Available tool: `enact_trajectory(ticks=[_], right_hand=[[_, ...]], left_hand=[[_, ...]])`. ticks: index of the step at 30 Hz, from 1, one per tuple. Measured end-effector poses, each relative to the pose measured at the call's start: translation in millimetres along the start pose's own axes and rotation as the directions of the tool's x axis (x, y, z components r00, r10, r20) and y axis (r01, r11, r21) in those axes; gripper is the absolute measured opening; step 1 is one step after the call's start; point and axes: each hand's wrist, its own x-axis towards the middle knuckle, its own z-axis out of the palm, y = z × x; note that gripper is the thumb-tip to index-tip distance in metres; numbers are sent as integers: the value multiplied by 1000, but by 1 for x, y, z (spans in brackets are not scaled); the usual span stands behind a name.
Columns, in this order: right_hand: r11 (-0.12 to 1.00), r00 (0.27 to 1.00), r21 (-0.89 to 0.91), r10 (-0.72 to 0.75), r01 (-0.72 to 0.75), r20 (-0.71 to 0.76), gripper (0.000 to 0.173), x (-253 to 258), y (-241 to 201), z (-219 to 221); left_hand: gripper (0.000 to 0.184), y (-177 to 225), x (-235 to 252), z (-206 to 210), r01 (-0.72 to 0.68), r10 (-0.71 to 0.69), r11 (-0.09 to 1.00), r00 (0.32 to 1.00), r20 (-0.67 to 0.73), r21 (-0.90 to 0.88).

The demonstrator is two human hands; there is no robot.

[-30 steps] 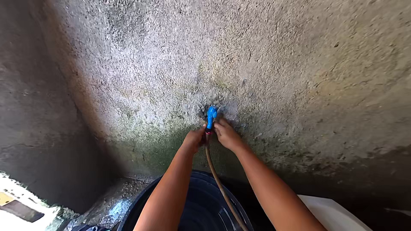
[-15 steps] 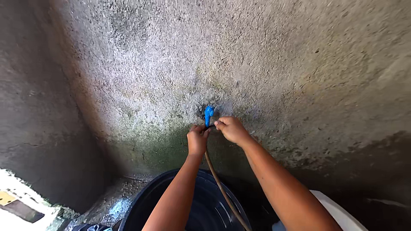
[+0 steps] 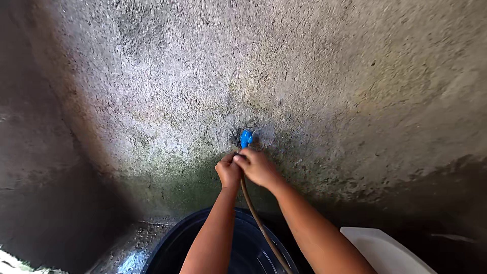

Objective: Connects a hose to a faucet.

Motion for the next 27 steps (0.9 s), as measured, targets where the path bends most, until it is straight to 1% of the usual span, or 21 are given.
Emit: enact_trajectory(ticks=[2, 3, 4, 5, 6, 7, 9, 11, 13, 14, 16, 18, 19, 20, 22, 23, 24, 25, 26, 27], right_hand=[[990, 995, 121, 79, -71, -63, 37, 7, 37, -8], [981, 991, 159, 124, -115, -48, 34, 15, 55, -9], [972, 990, 190, 139, -136, 1, 32, 23, 68, -7], [966, 992, 230, 110, -121, 60, 32, 29, 77, -3], [954, 995, 290, 47, -71, 92, 33, 36, 82, 3], [931, 995, 365, -20, -16, 96, 33, 43, 85, 10], [872, 988, 487, -118, 54, 102, 36, 58, 90, 24], [820, 973, 567, -186, 77, 137, 42, 71, 96, 31], [801, 962, 592, -223, 91, 154, 43, 78, 102, 30], [805, 959, 588, -224, 84, 171, 45, 79, 101, 28], [831, 953, 557, -171, 4, 248, 43, 78, 93, 22], [852, 957, 521, -108, -50, 270, 33, 82, 91, 27], [861, 960, 504, -83, -66, 267, 32, 84, 90, 30], [879, 965, 471, -49, -82, 259, 32, 83, 87, 31], [939, 969, 318, 57, -134, 239, 34, 74, 77, 28], [969, 975, 211, 86, -130, 204, 33, 69, 75, 25], [989, 981, 105, 87, -106, 173, 31, 61, 75, 20], [998, 990, 15, 60, -62, 131, 31, 52, 79, 15], [998, 997, -55, 1, 3, 78, 27, 43, 85, 10], [991, 997, -113, -70, 73, 28, 24, 34, 90, 5]], left_hand=[[19, -3, 6, 1, 73, -70, 996, 996, 54, -60], [23, -4, 9, 2, 122, -116, 989, 991, 72, -86], [27, -5, 12, 3, 178, -168, 978, 981, 96, -108], [31, -6, 15, 3, 238, -221, 960, 967, 127, -146], [33, -5, 18, 3, 301, -271, 932, 949, 160, -201], [34, -3, 21, 4, 367, -325, 897, 925, 194, -246], [30, 2, 28, 3, 511, -442, 811, 855, 272, -286], [29, 4, 38, 0, 637, -529, 724, 760, 379, -267], [33, 1, 47, -2, 715, -554, 660, 671, 493, -231], [35, 0, 50, -3, 734, -543, 647, 633, 552, -206], [37, -2, 54, -5, 747, -498, 647, 565, 658, -152], [37, -2, 55, -5, 750, -453, 647, 523, 722, -137], [37, -2, 54, -4, 757, -439, 637, 512, 738, -147], [38, -1, 52, -4, 767, -433, 622, 507, 746, -159], [41, 3, 49, -4, 789, -485, 598, 496, 720, -140], [43, 5, 49, -4, 780, -529, 619, 499, 686, -90], [46, 7, 48, -6, 748, -573, 664, 522, 632, -15], [52, 8, 45, -8, 696, -609, 715, 568, 554, 72], [58, 8, 41, -11, 624, -610, 767, 642, 464, 146], [59, 7, 36, -14, 526, -559, 827, 736, 383, 198]])
